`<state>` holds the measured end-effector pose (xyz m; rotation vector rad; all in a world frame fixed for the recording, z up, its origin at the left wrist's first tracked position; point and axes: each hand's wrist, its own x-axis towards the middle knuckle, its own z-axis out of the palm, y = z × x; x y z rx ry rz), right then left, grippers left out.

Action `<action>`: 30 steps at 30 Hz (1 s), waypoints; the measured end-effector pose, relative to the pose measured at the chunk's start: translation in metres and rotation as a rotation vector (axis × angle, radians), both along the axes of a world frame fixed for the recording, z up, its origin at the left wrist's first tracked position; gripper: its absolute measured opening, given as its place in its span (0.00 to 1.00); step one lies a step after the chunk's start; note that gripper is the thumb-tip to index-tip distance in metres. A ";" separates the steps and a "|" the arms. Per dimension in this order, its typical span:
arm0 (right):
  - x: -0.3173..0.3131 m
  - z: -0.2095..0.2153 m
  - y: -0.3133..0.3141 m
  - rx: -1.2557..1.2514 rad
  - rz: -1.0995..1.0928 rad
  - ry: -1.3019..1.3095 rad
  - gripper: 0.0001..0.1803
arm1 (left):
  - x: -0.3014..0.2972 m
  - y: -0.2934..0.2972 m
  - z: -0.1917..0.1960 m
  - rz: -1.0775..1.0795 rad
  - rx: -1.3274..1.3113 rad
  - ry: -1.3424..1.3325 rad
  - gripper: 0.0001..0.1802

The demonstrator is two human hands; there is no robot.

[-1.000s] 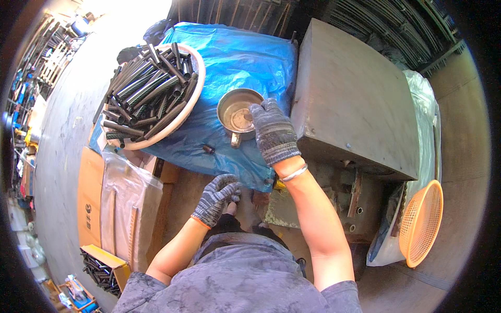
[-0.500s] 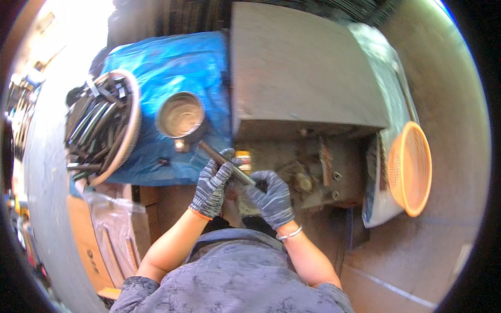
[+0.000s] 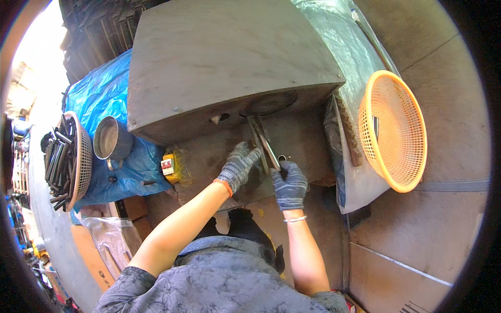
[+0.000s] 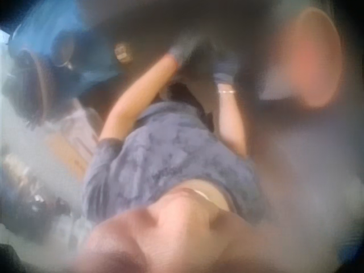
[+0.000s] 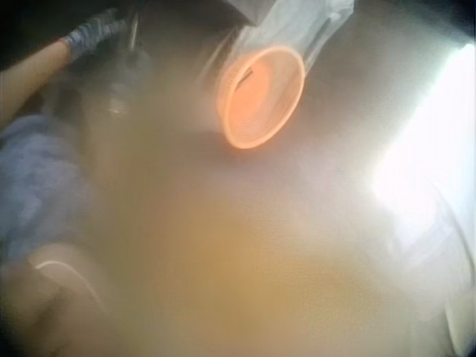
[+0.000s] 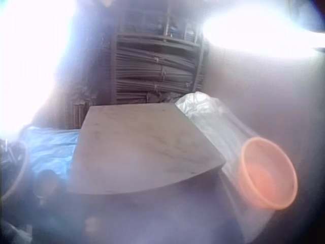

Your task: The person uses a polishing machine to smooth the inner and outer surfaces of metal tubes, periodically dipping them into a liquid and wiping them.

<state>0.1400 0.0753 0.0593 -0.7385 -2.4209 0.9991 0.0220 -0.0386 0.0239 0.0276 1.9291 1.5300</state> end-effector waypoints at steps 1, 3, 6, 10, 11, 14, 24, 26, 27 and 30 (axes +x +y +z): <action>-0.007 -0.006 0.000 -0.029 -0.018 -0.007 0.14 | -0.005 0.007 0.003 -0.031 0.081 -0.066 0.37; -0.016 -0.013 0.004 0.210 0.062 -0.024 0.15 | -0.010 0.015 0.009 -0.086 0.246 -0.201 0.37; -0.025 -0.010 0.008 0.320 0.191 -0.059 0.15 | -0.001 0.025 0.003 -0.041 0.050 0.051 0.39; -0.029 -0.008 0.025 0.166 0.283 -0.100 0.15 | 0.002 0.031 -0.005 0.030 0.051 0.080 0.38; -0.030 -0.008 0.029 0.158 0.297 -0.086 0.15 | 0.002 0.032 -0.007 0.049 0.064 0.078 0.38; -0.034 -0.003 0.034 0.204 0.347 -0.067 0.15 | 0.004 0.031 -0.013 0.079 0.147 0.129 0.34; -0.045 -0.006 0.048 0.339 0.366 -0.103 0.24 | -0.006 0.029 0.006 0.087 0.158 -0.128 0.24; -0.048 -0.007 0.050 0.344 0.431 -0.125 0.24 | -0.007 0.028 0.006 0.099 0.199 -0.165 0.23; -0.049 -0.009 0.051 0.347 0.462 -0.136 0.25 | -0.007 0.028 0.006 0.104 0.214 -0.171 0.23; -0.050 -0.022 0.052 0.182 0.507 -0.210 0.22 | -0.008 0.029 0.007 0.105 0.248 -0.179 0.22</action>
